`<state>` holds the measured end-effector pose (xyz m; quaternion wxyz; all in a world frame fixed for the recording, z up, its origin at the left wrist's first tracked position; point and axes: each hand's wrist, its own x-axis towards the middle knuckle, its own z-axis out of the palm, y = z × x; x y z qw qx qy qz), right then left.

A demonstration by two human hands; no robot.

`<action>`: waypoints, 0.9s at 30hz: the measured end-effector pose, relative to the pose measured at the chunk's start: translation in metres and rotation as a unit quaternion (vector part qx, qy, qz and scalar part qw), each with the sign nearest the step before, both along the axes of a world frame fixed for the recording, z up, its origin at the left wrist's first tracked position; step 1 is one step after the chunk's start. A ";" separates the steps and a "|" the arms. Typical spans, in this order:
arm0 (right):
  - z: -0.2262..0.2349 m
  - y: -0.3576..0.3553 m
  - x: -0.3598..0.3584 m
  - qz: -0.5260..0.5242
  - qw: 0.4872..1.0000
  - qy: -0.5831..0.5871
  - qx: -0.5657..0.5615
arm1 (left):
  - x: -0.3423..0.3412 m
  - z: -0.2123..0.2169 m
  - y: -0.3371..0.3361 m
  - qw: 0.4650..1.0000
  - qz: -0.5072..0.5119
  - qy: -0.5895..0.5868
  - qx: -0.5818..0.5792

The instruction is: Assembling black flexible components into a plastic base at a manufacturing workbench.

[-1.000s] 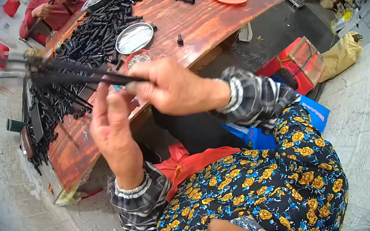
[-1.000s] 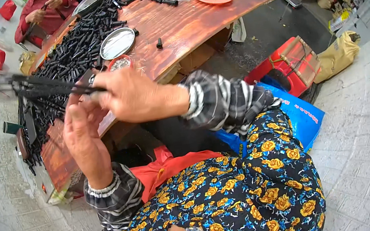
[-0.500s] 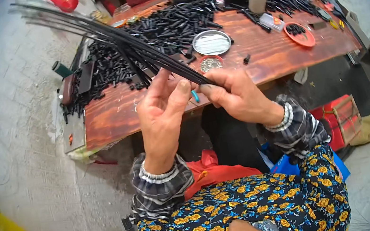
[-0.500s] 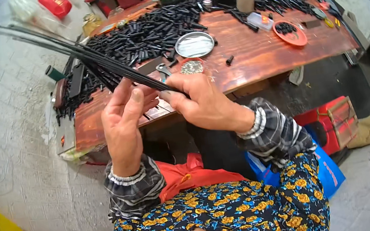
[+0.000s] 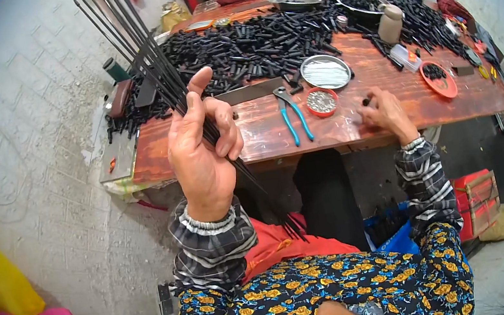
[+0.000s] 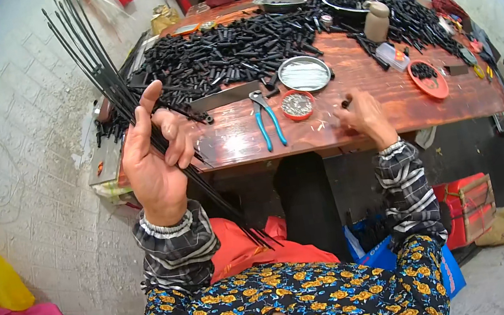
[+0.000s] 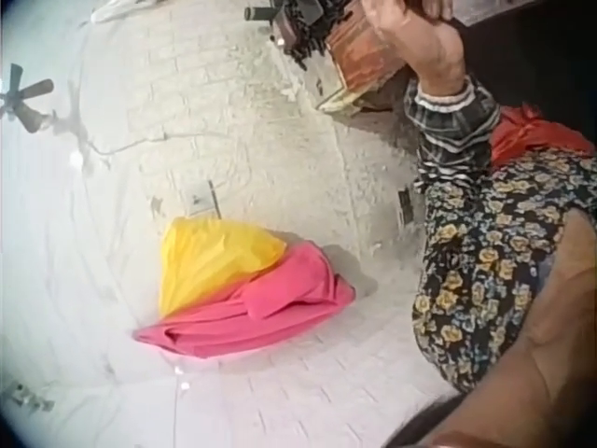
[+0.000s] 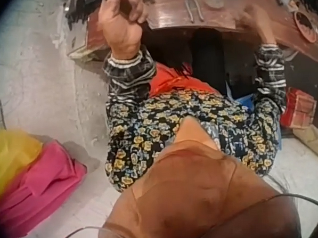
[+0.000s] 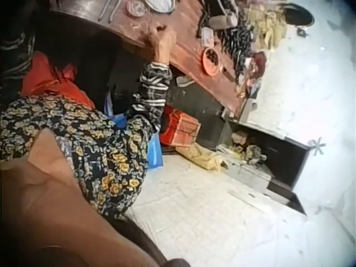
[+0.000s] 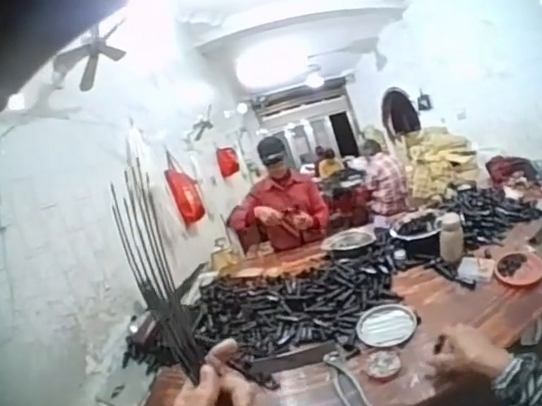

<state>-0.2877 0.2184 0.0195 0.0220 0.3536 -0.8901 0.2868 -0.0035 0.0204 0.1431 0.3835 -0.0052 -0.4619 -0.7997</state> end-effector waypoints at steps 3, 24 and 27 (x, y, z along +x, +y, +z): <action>-0.036 -0.007 -0.027 0.014 0.994 0.108 -0.030 | 0.014 0.008 -0.001 1.000 0.024 -0.005 0.001; 0.094 -0.107 0.209 0.419 0.855 -0.182 -0.244 | 0.034 0.000 -0.003 0.995 0.080 -0.038 0.035; 0.077 -0.117 0.217 0.430 0.800 -0.319 -0.271 | 0.043 -0.003 -0.005 0.997 0.059 -0.037 0.028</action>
